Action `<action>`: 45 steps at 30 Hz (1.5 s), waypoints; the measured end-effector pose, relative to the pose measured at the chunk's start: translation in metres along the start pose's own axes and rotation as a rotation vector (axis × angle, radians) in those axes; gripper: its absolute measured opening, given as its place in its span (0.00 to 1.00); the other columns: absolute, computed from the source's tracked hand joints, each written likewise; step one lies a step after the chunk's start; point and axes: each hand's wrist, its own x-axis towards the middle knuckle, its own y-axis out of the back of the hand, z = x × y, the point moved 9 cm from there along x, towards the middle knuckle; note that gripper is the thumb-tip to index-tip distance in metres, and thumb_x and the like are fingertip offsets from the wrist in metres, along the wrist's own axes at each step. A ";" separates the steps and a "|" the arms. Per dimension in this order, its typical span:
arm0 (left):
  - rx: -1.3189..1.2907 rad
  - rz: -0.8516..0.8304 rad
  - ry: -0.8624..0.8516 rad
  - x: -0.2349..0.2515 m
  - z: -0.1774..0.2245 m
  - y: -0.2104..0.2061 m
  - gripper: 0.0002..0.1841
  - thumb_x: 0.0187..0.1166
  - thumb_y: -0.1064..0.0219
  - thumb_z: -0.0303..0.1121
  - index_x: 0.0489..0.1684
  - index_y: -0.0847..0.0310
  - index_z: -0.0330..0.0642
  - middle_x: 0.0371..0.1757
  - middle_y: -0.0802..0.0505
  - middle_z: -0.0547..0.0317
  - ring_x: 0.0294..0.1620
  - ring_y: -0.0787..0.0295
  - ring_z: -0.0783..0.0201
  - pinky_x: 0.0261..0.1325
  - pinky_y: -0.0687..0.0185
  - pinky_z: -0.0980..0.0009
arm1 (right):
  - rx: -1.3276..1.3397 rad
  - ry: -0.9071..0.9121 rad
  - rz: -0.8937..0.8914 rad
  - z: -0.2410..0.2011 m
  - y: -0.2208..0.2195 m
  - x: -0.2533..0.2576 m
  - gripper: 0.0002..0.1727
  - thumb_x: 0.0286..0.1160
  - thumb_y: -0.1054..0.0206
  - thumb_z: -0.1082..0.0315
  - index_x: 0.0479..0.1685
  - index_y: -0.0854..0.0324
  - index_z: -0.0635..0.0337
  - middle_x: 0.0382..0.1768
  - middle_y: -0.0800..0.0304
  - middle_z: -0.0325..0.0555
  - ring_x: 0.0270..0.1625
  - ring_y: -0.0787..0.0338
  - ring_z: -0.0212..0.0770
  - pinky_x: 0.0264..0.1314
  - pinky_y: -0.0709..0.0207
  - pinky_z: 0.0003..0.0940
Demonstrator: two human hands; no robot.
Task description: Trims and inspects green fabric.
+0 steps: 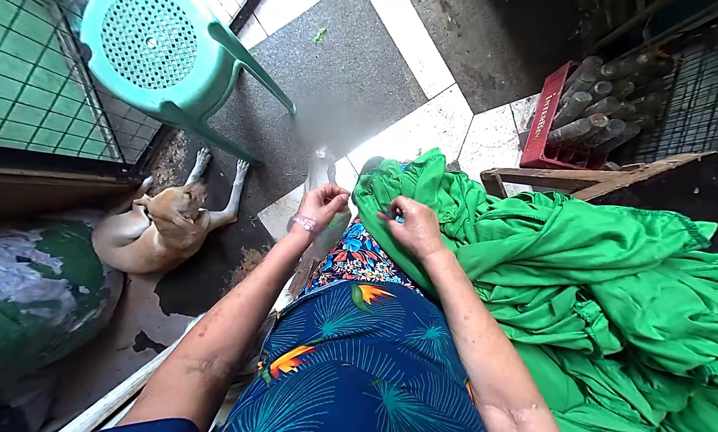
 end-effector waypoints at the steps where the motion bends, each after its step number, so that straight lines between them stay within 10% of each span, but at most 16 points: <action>1: 0.012 -0.001 -0.001 0.011 -0.005 -0.007 0.15 0.88 0.41 0.28 0.63 0.20 0.26 0.57 0.10 0.40 0.50 0.09 0.57 0.61 0.15 0.59 | -0.043 0.001 -0.103 -0.004 -0.011 -0.003 0.18 0.77 0.26 0.59 0.48 0.12 0.69 0.42 0.07 0.62 0.48 0.07 0.63 0.49 0.19 0.66; 4: 0.113 -0.040 -0.040 0.041 -0.010 -0.029 0.22 0.88 0.40 0.31 0.77 0.28 0.30 0.73 0.18 0.31 0.66 0.15 0.42 0.72 0.23 0.48 | -0.053 -0.006 -0.312 -0.009 -0.033 -0.008 0.13 0.77 0.28 0.67 0.54 0.15 0.66 0.47 0.08 0.62 0.53 0.08 0.63 0.54 0.20 0.65; 6: 0.148 -0.056 -0.064 0.051 -0.004 -0.037 0.18 0.87 0.37 0.32 0.67 0.20 0.28 0.68 0.15 0.30 0.65 0.14 0.41 0.72 0.25 0.47 | 0.043 0.018 -0.289 -0.009 -0.031 -0.009 0.12 0.78 0.28 0.68 0.51 0.15 0.68 0.43 0.09 0.61 0.50 0.08 0.61 0.53 0.20 0.62; 9: 0.112 0.003 -0.174 0.043 0.019 -0.024 0.13 0.84 0.35 0.30 0.54 0.15 0.25 0.57 0.11 0.35 0.58 0.13 0.51 0.67 0.20 0.56 | 0.231 -0.003 -0.040 0.000 -0.010 -0.009 0.15 0.77 0.27 0.67 0.48 0.15 0.75 0.45 0.10 0.66 0.50 0.09 0.60 0.56 0.18 0.57; 14: -0.107 0.123 -0.361 0.009 0.045 0.026 0.09 0.79 0.33 0.26 0.47 0.12 0.29 0.47 0.08 0.56 0.46 0.12 0.76 0.56 0.16 0.76 | 0.441 -0.108 0.042 0.011 0.009 -0.004 0.33 0.72 0.24 0.72 0.76 0.30 0.75 0.64 0.16 0.70 0.66 0.15 0.61 0.69 0.22 0.54; 19: -0.254 0.102 -0.475 -0.018 0.055 0.039 0.06 0.77 0.34 0.22 0.46 0.13 0.35 0.44 0.08 0.70 0.36 0.12 0.81 0.44 0.12 0.81 | 0.387 0.020 -0.102 -0.004 0.000 -0.010 0.08 0.79 0.34 0.76 0.47 0.15 0.74 0.40 0.10 0.61 0.42 0.11 0.52 0.50 0.18 0.49; 27: 0.127 0.060 -0.823 -0.068 0.072 0.007 0.06 0.71 0.26 0.23 0.37 0.09 0.28 0.54 0.08 0.42 0.60 0.11 0.63 0.68 0.18 0.71 | -0.053 0.084 0.300 -0.013 0.092 -0.045 0.12 0.72 0.35 0.82 0.53 0.17 0.75 0.46 0.13 0.68 0.43 0.09 0.63 0.41 0.16 0.56; 32: 0.372 -0.365 -0.592 -0.075 0.025 -0.056 0.07 0.76 0.29 0.27 0.38 0.06 0.32 0.56 0.07 0.38 0.59 0.09 0.46 0.67 0.16 0.54 | -0.303 -0.190 -0.133 0.020 0.058 -0.048 0.09 0.72 0.30 0.79 0.49 0.15 0.71 0.47 0.11 0.69 0.48 0.09 0.69 0.48 0.20 0.68; 45: 0.350 -0.052 -0.525 -0.058 0.034 -0.034 0.11 0.73 0.29 0.30 0.45 0.12 0.29 0.44 0.13 0.42 0.30 0.19 0.62 0.34 0.20 0.69 | -0.174 -0.024 0.086 -0.003 0.066 -0.047 0.16 0.68 0.26 0.76 0.55 0.16 0.73 0.46 0.12 0.68 0.44 0.09 0.67 0.43 0.18 0.64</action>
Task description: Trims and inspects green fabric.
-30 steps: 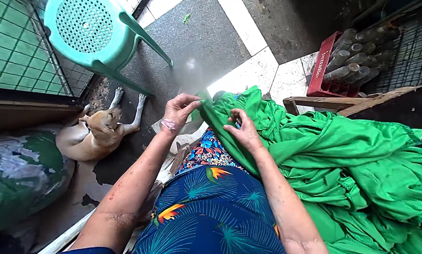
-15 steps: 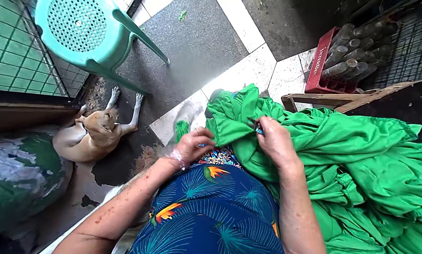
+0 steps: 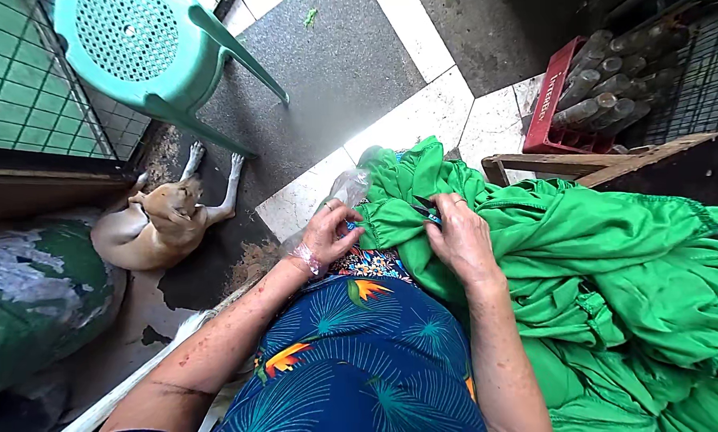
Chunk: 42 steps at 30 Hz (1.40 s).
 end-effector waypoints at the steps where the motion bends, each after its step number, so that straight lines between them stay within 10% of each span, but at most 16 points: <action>1: 0.038 -0.057 0.015 0.002 0.002 -0.007 0.11 0.74 0.27 0.30 0.46 0.11 0.30 0.46 0.12 0.40 0.32 0.16 0.58 0.37 0.17 0.63 | 0.042 0.038 0.006 -0.008 -0.002 0.001 0.18 0.70 0.26 0.73 0.57 0.16 0.72 0.47 0.12 0.67 0.45 0.08 0.65 0.44 0.17 0.63; 8: 0.052 -0.224 0.132 0.006 -0.004 -0.017 0.08 0.80 0.33 0.26 0.38 0.12 0.27 0.46 0.10 0.36 0.44 0.10 0.45 0.54 0.15 0.51 | 0.104 0.031 -0.452 -0.023 -0.064 -0.008 0.18 0.80 0.32 0.71 0.68 0.17 0.61 0.50 0.08 0.63 0.55 0.08 0.64 0.60 0.22 0.65; 22: 0.012 -0.254 0.197 0.006 -0.004 -0.018 0.10 0.83 0.35 0.27 0.35 0.15 0.27 0.38 0.14 0.43 0.39 0.16 0.53 0.47 0.20 0.57 | 0.008 0.297 -0.149 -0.034 -0.073 -0.008 0.08 0.73 0.33 0.76 0.46 0.10 0.60 0.25 0.13 0.57 0.32 0.09 0.59 0.36 0.22 0.55; 28: -0.019 -0.238 0.238 0.008 -0.013 -0.009 0.10 0.85 0.37 0.28 0.38 0.16 0.28 0.40 0.14 0.43 0.37 0.16 0.54 0.47 0.19 0.56 | 0.104 0.178 -0.342 -0.029 -0.070 -0.005 0.13 0.76 0.30 0.73 0.57 0.14 0.63 0.36 0.08 0.60 0.43 0.07 0.61 0.50 0.21 0.61; 38: -0.028 -0.265 0.282 0.005 -0.010 -0.011 0.11 0.87 0.39 0.29 0.40 0.17 0.29 0.39 0.13 0.44 0.37 0.15 0.55 0.47 0.18 0.57 | 0.018 0.236 -0.220 -0.036 -0.083 -0.003 0.10 0.76 0.34 0.76 0.51 0.12 0.63 0.31 0.10 0.61 0.37 0.07 0.63 0.42 0.20 0.59; 42: -0.168 -0.144 0.473 0.003 -0.029 0.005 0.09 0.86 0.36 0.28 0.48 0.20 0.27 0.33 0.09 0.47 0.29 0.11 0.64 0.42 0.12 0.65 | 0.128 0.113 -0.302 -0.025 -0.080 -0.001 0.21 0.78 0.27 0.59 0.61 0.18 0.67 0.40 0.08 0.62 0.44 0.07 0.63 0.47 0.19 0.62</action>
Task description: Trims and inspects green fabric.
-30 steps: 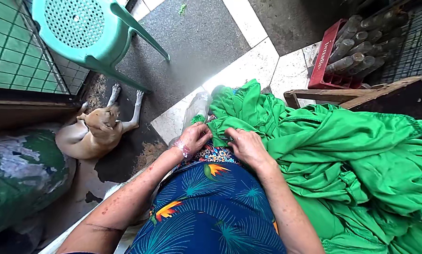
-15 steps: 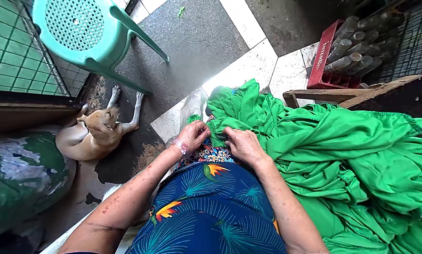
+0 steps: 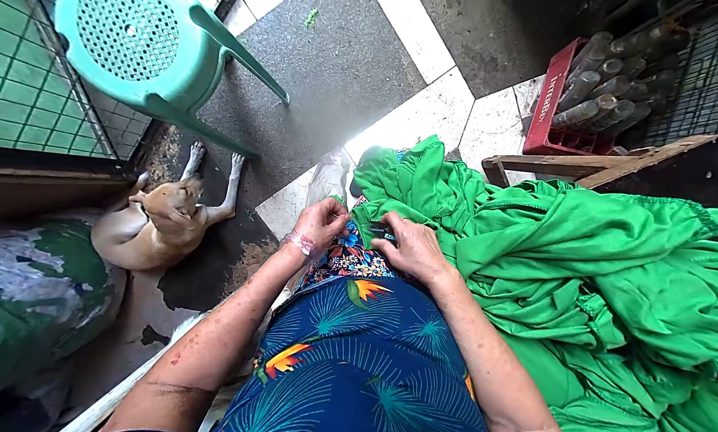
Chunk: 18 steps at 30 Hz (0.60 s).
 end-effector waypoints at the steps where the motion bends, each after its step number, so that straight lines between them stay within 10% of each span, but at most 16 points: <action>1: -0.079 0.036 0.011 0.002 -0.003 0.006 0.06 0.83 0.34 0.24 0.48 0.21 0.28 0.35 0.08 0.50 0.28 0.11 0.68 0.40 0.12 0.70 | 0.013 -0.007 -0.014 0.000 -0.001 0.000 0.24 0.75 0.25 0.59 0.62 0.19 0.67 0.41 0.08 0.61 0.45 0.07 0.63 0.47 0.19 0.62; 6: -0.366 0.188 0.030 0.021 -0.013 0.027 0.05 0.77 0.35 0.16 0.45 0.24 0.29 0.37 0.07 0.57 0.27 0.12 0.76 0.37 0.13 0.78 | 0.120 0.005 0.016 -0.010 0.007 -0.004 0.17 0.73 0.34 0.77 0.60 0.18 0.67 0.39 0.08 0.61 0.42 0.07 0.61 0.45 0.19 0.62; 10: -0.339 0.193 0.019 0.035 -0.018 0.029 0.08 0.83 0.41 0.19 0.52 0.22 0.25 0.42 0.11 0.51 0.32 0.12 0.74 0.44 0.13 0.76 | 0.469 0.176 0.276 -0.026 0.097 -0.043 0.15 0.70 0.33 0.77 0.56 0.18 0.67 0.45 0.10 0.45 0.45 0.11 0.31 0.49 0.15 0.30; 14: -0.270 0.188 0.025 0.056 -0.021 0.019 0.11 0.85 0.46 0.22 0.52 0.18 0.26 0.39 0.11 0.51 0.34 0.15 0.72 0.47 0.17 0.72 | 0.561 0.150 0.751 0.038 0.210 -0.132 0.14 0.74 0.32 0.65 0.56 0.19 0.39 0.49 0.12 0.15 0.48 0.13 0.17 0.50 0.17 0.18; 16: -0.228 0.178 0.019 0.071 -0.019 0.014 0.14 0.85 0.49 0.23 0.56 0.17 0.28 0.38 0.11 0.50 0.35 0.16 0.68 0.47 0.19 0.68 | 0.400 -0.083 0.953 0.090 0.228 -0.178 0.15 0.72 0.35 0.70 0.58 0.24 0.50 0.45 0.16 0.23 0.37 0.17 0.17 0.38 0.21 0.15; 18: -0.174 0.152 0.037 0.088 -0.016 0.008 0.17 0.87 0.50 0.25 0.63 0.18 0.30 0.41 0.11 0.46 0.37 0.15 0.62 0.49 0.19 0.62 | 0.159 -0.468 0.906 0.127 0.216 -0.197 0.22 0.72 0.38 0.72 0.65 0.29 0.74 0.51 0.19 0.51 0.44 0.21 0.29 0.49 0.24 0.27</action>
